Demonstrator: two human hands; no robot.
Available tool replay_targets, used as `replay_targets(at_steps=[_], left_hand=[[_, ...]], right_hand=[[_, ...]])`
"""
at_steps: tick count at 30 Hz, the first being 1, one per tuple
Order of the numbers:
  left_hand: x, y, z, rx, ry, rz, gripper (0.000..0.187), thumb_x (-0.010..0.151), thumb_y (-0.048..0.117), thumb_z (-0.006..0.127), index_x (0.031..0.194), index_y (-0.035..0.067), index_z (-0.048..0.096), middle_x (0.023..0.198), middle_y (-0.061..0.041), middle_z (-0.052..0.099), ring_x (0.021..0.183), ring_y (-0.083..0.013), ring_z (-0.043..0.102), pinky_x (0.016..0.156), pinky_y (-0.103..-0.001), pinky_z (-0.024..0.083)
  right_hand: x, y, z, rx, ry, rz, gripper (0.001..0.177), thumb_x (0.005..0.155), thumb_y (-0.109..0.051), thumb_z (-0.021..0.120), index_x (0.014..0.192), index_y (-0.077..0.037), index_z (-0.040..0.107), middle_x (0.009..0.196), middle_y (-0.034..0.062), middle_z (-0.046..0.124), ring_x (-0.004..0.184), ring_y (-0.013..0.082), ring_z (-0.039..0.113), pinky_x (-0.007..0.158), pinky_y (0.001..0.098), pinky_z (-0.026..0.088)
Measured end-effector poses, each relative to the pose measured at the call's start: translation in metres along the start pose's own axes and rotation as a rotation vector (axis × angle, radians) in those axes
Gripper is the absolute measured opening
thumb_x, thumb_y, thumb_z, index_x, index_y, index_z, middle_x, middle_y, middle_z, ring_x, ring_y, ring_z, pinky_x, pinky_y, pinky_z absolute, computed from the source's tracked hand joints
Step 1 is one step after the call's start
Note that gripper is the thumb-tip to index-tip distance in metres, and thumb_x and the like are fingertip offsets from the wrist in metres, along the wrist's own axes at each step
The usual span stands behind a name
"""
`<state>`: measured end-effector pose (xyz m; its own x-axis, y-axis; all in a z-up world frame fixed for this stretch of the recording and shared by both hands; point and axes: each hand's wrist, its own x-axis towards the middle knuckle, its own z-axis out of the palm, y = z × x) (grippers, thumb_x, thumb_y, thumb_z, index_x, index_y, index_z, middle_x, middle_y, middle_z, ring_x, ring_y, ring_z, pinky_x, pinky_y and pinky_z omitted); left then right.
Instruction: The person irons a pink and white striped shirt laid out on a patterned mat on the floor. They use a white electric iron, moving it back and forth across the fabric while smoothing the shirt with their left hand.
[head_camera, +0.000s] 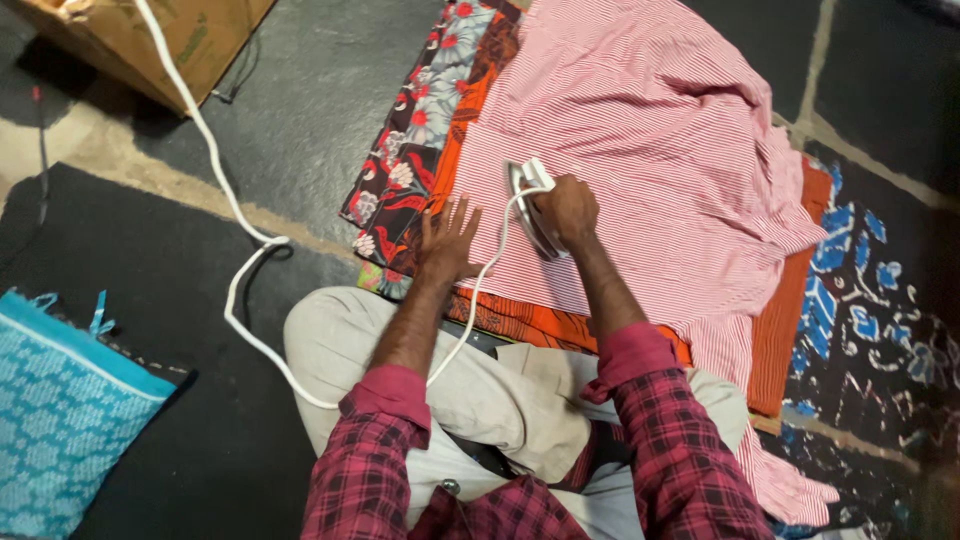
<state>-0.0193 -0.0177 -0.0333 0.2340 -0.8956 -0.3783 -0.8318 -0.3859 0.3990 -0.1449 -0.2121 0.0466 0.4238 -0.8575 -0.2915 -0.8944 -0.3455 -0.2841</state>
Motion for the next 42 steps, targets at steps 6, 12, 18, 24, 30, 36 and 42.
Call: replay_targets(at_steps=[6,12,18,24,30,36,42], left_hand=[[0.003,0.001,-0.003,0.005,-0.052,-0.008,0.136,0.068,0.078,0.077,0.165,0.024,-0.001,0.172,-0.009,-0.015,0.157,-0.0327,-0.014,0.122,-0.067,-0.003],[0.001,0.006,-0.010,0.006,-0.094,-0.033,0.139,0.064,0.079,0.078,0.165,0.025,-0.002,0.171,-0.009,-0.016,0.157,-0.0316,-0.016,0.122,-0.067,-0.003],[0.000,0.006,-0.009,0.003,-0.043,-0.025,0.138,0.065,0.077,0.079,0.165,0.026,0.000,0.172,-0.008,-0.013,0.157,-0.0318,-0.014,0.122,-0.067,-0.003],[0.000,0.006,-0.011,0.027,-0.067,-0.019,0.137,0.068,0.074,0.077,0.166,0.024,-0.005,0.172,-0.009,-0.018,0.156,-0.0322,-0.017,0.121,-0.067,-0.006],[-0.003,0.009,-0.017,-0.003,-0.110,-0.030,0.138,0.068,0.080,0.073,0.164,0.024,-0.009,0.170,-0.009,-0.022,0.156,-0.0315,-0.021,0.121,-0.066,-0.009],[-0.003,0.007,-0.014,0.023,-0.096,-0.025,0.136,0.069,0.082,0.070,0.164,0.025,-0.010,0.170,-0.008,-0.022,0.156,-0.0305,-0.020,0.122,-0.066,-0.008],[-0.002,0.004,-0.010,0.010,-0.070,-0.014,0.132,0.072,0.079,0.070,0.165,0.026,-0.007,0.171,-0.007,-0.020,0.157,-0.0303,-0.019,0.122,-0.066,-0.006]], right_hand=[[-0.043,0.008,-0.013,-0.050,-0.009,-0.084,0.042,0.091,-0.050,0.072,0.087,-0.009,0.078,0.061,0.0050,0.067,0.042,0.0142,0.058,0.040,0.0345,0.045],[-0.068,0.008,-0.023,-0.051,-0.063,-0.024,0.052,0.092,-0.059,0.070,0.086,-0.008,0.078,0.059,0.0040,0.066,0.041,0.0129,0.056,0.040,0.0337,0.044],[-0.052,0.012,-0.016,-0.014,0.007,-0.071,0.043,0.094,-0.052,0.068,0.091,-0.010,0.079,0.059,0.0043,0.066,0.040,0.0126,0.055,0.038,0.0348,0.044],[-0.020,0.005,-0.014,0.078,0.089,-0.079,0.031,0.094,-0.040,0.070,0.093,-0.010,0.077,0.063,0.0046,0.069,0.040,0.0117,0.061,0.036,0.0346,0.050],[-0.021,-0.022,-0.034,0.030,0.228,-0.162,0.038,0.086,-0.043,0.079,0.082,-0.005,0.079,0.072,0.0181,0.072,0.063,0.0353,0.068,0.060,0.0495,0.054],[-0.026,-0.029,-0.041,0.015,0.173,-0.105,0.047,0.085,-0.047,0.079,0.076,-0.001,0.075,0.072,0.0210,0.070,0.068,0.0390,0.070,0.063,0.0522,0.054],[-0.022,0.002,-0.020,-0.019,0.044,-0.070,0.042,0.093,-0.044,0.074,0.079,-0.004,0.075,0.065,0.0106,0.070,0.051,0.0230,0.064,0.048,0.0437,0.051]])
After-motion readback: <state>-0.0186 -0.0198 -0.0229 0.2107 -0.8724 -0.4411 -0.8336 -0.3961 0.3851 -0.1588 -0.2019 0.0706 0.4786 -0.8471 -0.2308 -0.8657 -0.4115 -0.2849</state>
